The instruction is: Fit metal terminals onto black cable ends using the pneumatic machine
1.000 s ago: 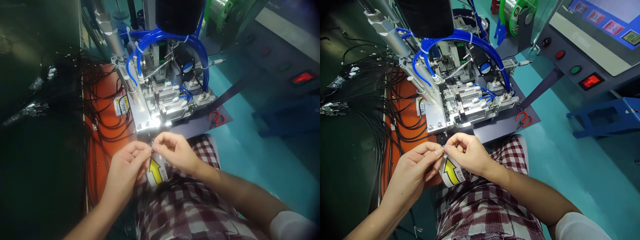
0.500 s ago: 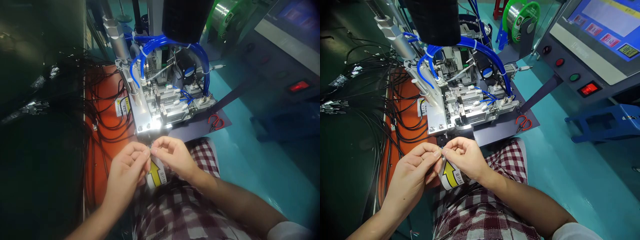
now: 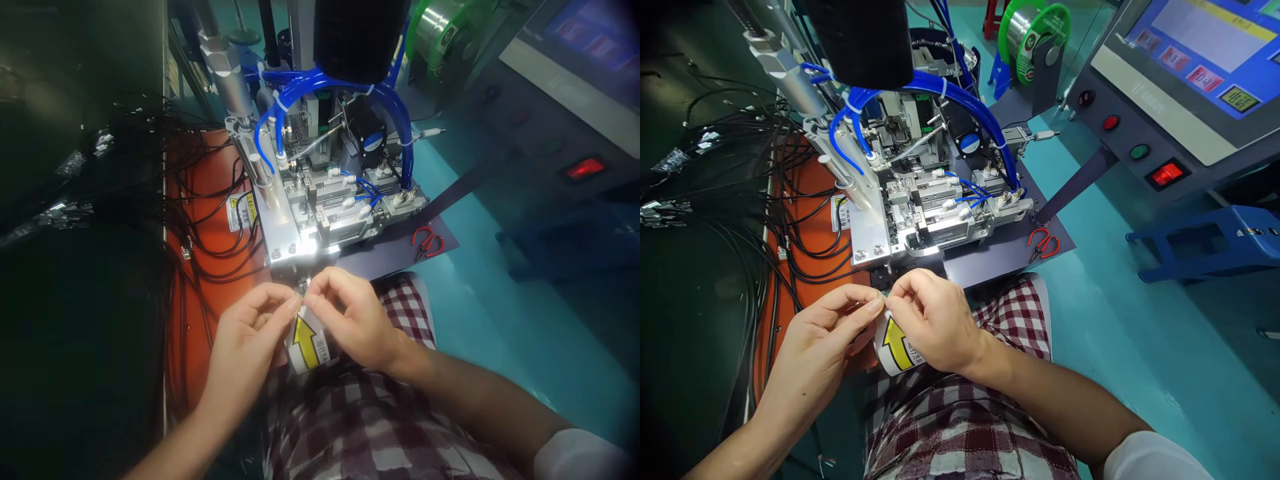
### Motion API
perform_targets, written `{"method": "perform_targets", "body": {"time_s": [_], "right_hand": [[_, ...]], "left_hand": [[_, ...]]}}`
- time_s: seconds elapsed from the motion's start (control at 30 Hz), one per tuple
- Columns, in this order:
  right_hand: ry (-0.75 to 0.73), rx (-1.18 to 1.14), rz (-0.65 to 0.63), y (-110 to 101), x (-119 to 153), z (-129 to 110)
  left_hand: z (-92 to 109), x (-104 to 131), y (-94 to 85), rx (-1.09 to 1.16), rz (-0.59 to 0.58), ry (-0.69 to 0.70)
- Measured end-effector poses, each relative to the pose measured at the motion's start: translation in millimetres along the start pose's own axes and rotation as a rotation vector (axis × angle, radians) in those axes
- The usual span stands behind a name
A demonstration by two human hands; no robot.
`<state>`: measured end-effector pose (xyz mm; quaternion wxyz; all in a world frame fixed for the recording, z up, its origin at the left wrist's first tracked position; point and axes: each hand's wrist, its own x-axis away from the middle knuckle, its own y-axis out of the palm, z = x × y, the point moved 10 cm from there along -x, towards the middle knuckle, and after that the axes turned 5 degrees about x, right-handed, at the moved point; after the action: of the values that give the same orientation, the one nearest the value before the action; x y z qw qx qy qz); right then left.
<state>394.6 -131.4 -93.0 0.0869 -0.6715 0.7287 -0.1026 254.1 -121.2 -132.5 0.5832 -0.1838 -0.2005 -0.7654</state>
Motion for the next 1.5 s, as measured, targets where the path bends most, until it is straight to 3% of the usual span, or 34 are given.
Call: {"method": "perform_targets", "body": {"time_s": [0.1, 0.17, 0.43, 0.6, 0.77, 0.83, 1.03, 1.27, 1.37, 1.5], "right_hand": [[0.321, -0.329, -0.152, 18, 1, 31], [0.417, -0.436, -0.225, 27, 3, 37], [0.267, -0.247, -0.163, 8, -5, 30], [0.226, -0.178, -0.225, 15, -4, 27], [0.281, -0.263, -0.185, 21, -1, 30], [0.265, -0.277, -0.145, 23, 1, 30], [0.003, -0.038, 0.05, 13, 6, 11], [0.21, -0.29, 0.007, 22, 5, 31], [0.222, -0.308, 0.011, 22, 6, 33], [0.171, -0.229, 0.065, 19, 7, 30]], "left_hand": [[-4, -2, -2.3, -0.037, 0.002, -0.028], [-8, -3, -2.7, -0.035, 0.001, -0.066], [-4, -5, -2.1, -0.007, 0.007, -0.055], [-3, -7, -3.2, -0.021, 0.014, -0.032], [-3, -5, -1.6, 0.004, 0.004, -0.033], [0, -4, -1.5, 0.054, 0.013, -0.017], [2, -3, -3.4, 0.124, 0.071, -0.031], [-1, -4, 1.5, 0.119, 0.031, -0.059], [-5, -4, 4.2, 0.118, -0.001, -0.085], [-2, -4, -1.9, 0.13, 0.056, -0.052]]}}
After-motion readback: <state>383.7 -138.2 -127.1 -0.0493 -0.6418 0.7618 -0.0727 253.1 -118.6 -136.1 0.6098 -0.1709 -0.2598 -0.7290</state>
